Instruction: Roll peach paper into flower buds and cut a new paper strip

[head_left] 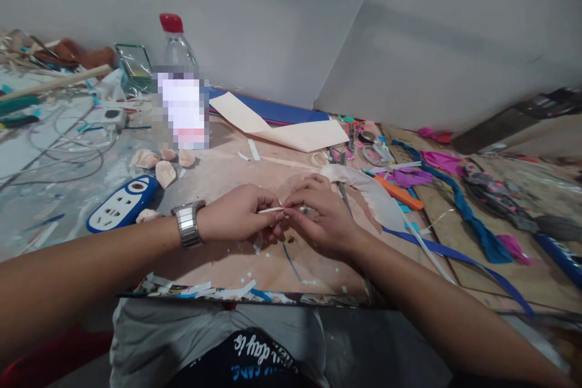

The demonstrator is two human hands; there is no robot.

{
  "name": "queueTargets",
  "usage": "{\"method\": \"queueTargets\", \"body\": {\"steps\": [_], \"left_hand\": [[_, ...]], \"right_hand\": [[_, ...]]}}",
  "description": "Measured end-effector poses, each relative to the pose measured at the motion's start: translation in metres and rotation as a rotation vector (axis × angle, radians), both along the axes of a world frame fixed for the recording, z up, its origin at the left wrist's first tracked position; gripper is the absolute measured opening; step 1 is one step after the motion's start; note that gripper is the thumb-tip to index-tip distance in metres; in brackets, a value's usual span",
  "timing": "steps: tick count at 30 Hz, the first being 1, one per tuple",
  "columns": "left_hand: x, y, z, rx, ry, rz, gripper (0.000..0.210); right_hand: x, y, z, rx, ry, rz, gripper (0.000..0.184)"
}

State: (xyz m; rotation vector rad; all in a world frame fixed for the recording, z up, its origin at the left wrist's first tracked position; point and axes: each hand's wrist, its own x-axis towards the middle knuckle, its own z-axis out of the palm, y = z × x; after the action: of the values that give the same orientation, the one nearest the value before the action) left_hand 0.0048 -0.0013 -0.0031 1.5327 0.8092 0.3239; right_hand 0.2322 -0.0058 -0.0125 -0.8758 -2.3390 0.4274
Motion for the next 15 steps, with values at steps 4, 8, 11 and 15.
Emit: {"method": "queueTargets", "body": {"steps": [4,8,11,15], "left_hand": [[0.0004,0.0028,0.0002,-0.272,-0.095,-0.006,0.033],[-0.0021,0.007,-0.0005,-0.423,-0.179,-0.001,0.027],[-0.0035,0.0088,-0.0006,-0.468,-0.221,0.014,0.032],[-0.002,0.0084,-0.0013,-0.446,-0.222,0.038,0.035]], "right_hand": [[0.0017,0.001,0.0027,0.075,-0.001,0.031,0.006],[0.0024,0.0015,0.0083,0.132,-0.022,0.073,0.007],[0.0032,0.002,0.0097,0.162,-0.038,0.068,0.01],[0.0039,0.0029,0.0087,0.175,-0.049,0.067,0.008]]}}
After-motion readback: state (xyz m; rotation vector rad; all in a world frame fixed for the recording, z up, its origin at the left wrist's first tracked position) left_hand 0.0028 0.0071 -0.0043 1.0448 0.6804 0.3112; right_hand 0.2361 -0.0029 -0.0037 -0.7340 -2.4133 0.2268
